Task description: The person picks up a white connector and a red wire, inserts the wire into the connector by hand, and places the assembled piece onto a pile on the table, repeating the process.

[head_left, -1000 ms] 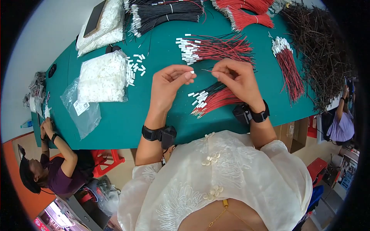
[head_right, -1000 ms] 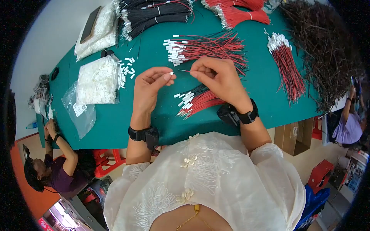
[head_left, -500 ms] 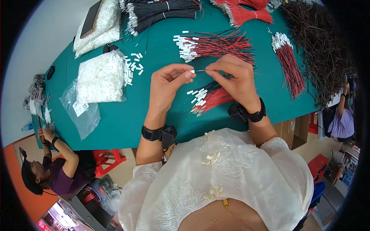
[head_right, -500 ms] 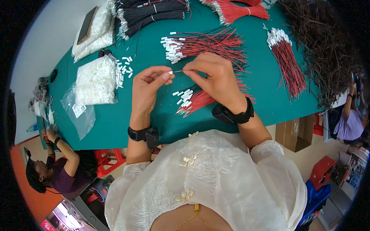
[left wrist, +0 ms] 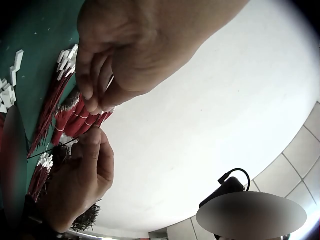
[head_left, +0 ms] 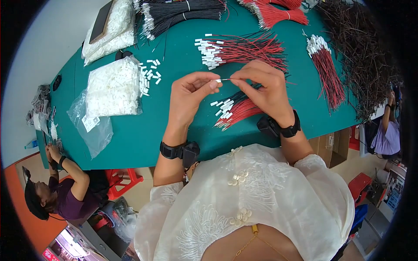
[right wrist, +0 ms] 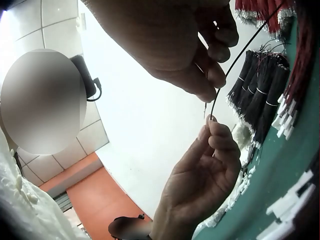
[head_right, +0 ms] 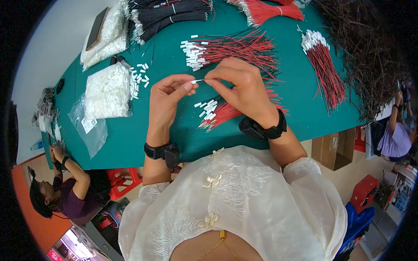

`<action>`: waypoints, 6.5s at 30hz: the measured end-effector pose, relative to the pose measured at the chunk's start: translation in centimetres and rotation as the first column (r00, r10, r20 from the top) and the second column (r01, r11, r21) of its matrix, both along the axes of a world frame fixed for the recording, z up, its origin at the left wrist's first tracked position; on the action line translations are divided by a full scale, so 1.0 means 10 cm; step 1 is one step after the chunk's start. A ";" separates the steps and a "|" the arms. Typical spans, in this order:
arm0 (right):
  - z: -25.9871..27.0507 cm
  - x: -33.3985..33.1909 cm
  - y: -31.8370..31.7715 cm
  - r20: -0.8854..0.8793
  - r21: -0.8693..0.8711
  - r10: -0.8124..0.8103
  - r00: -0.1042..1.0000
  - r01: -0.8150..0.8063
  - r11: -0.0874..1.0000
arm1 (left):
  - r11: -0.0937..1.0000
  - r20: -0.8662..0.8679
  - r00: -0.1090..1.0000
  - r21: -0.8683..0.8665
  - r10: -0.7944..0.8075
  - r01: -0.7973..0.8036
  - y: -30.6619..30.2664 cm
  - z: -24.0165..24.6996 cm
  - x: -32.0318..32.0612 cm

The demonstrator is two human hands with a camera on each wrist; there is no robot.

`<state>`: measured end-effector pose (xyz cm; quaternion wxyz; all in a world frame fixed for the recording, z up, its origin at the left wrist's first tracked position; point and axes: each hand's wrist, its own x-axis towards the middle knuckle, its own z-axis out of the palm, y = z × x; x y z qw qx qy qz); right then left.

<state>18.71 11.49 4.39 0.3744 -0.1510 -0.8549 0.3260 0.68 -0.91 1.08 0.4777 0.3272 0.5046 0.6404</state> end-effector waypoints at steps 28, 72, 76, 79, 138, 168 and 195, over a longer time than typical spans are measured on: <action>0.01 0.01 0.01 -0.019 0.082 -0.007 1.000 0.008 0.997 | 1.000 0.004 1.000 -0.013 -0.026 0.026 0.00 0.00 0.01; -0.02 0.02 -0.05 0.021 0.047 0.029 0.999 -0.030 0.998 | 0.999 -0.013 0.999 -0.012 -0.038 0.038 -0.02 0.01 0.02; -0.03 0.01 -0.06 0.042 -0.002 0.013 0.999 -0.013 1.000 | 0.999 -0.036 0.999 -0.031 -0.029 0.028 -0.01 0.00 0.03; -0.04 0.01 -0.07 0.043 -0.039 0.015 0.999 -0.013 0.999 | 0.999 -0.044 0.998 -0.014 -0.037 0.037 0.00 -0.01 0.02; 0.03 0.04 0.08 0.254 -0.508 0.138 0.957 0.010 0.862 | 0.992 -0.111 0.986 0.006 0.123 -0.123 -0.01 0.02 -0.06; 0.08 0.13 0.07 0.203 -0.626 0.421 0.884 -0.214 0.750 | 0.995 -0.191 0.979 -0.046 0.077 -0.087 0.01 -0.02 -0.05; -0.11 0.16 0.01 0.665 -0.128 0.328 0.671 -0.330 0.935 | 0.993 -0.212 0.972 -0.029 0.105 -0.113 0.01 -0.03 -0.04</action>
